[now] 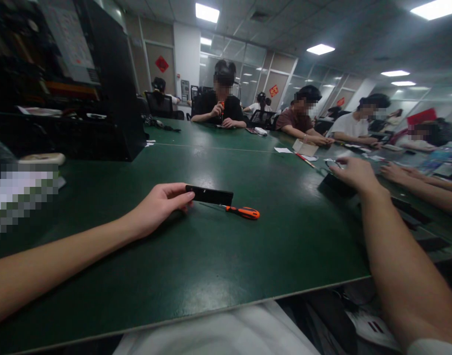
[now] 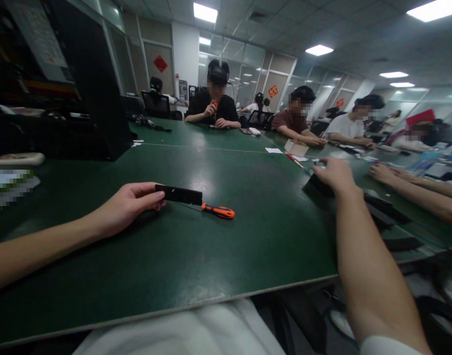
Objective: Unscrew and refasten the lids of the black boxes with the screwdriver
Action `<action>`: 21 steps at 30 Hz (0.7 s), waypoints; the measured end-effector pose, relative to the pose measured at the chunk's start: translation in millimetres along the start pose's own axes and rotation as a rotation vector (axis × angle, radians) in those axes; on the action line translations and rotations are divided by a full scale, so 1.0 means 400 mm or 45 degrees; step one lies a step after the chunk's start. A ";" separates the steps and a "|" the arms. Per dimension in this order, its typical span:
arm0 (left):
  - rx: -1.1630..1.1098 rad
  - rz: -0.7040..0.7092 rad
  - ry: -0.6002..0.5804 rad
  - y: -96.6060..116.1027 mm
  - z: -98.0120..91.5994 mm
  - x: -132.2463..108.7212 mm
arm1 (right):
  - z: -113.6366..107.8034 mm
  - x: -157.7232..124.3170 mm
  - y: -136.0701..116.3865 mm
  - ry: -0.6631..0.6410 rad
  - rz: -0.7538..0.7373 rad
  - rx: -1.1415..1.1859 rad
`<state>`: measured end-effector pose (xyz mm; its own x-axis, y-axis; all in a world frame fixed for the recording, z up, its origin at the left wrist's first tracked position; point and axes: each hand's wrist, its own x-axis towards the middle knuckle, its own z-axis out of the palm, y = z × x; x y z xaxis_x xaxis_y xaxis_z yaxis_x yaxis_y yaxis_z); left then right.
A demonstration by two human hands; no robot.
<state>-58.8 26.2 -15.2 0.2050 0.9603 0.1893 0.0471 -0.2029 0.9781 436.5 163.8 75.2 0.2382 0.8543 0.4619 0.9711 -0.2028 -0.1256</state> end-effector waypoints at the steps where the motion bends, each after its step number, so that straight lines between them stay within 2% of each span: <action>1: 0.019 0.012 0.003 -0.002 -0.002 0.000 | -0.002 -0.010 -0.044 -0.001 -0.067 0.117; 3: 0.037 0.032 -0.003 -0.005 -0.004 -0.001 | -0.003 -0.053 -0.151 -0.038 -0.286 0.389; 6: 0.023 0.087 -0.042 -0.005 -0.001 -0.005 | -0.002 -0.170 -0.319 -0.180 -0.643 0.736; 8: 0.057 0.118 -0.065 -0.001 0.004 -0.008 | -0.007 -0.264 -0.409 -0.455 -1.018 1.158; 10: 0.118 0.139 -0.079 0.005 0.009 -0.012 | -0.012 -0.346 -0.468 -0.613 -1.186 1.262; 13: 0.149 0.147 -0.096 0.012 0.016 -0.016 | -0.017 -0.425 -0.507 -0.739 -1.349 1.202; 16: 0.144 0.125 -0.111 0.016 0.020 -0.018 | -0.020 -0.444 -0.515 -0.768 -1.387 1.171; 19: 0.074 0.063 -0.085 0.015 0.022 -0.017 | -0.028 -0.393 -0.496 -0.654 -1.380 1.103; 21: 0.028 0.029 -0.079 0.013 0.021 -0.015 | -0.034 -0.317 -0.450 -0.416 -1.244 0.925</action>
<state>-51.4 17.8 -11.9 0.2661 0.9419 0.2051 0.0629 -0.2293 0.9713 231.7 85.6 51.1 -0.6892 0.5981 0.4090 0.4831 0.8000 -0.3558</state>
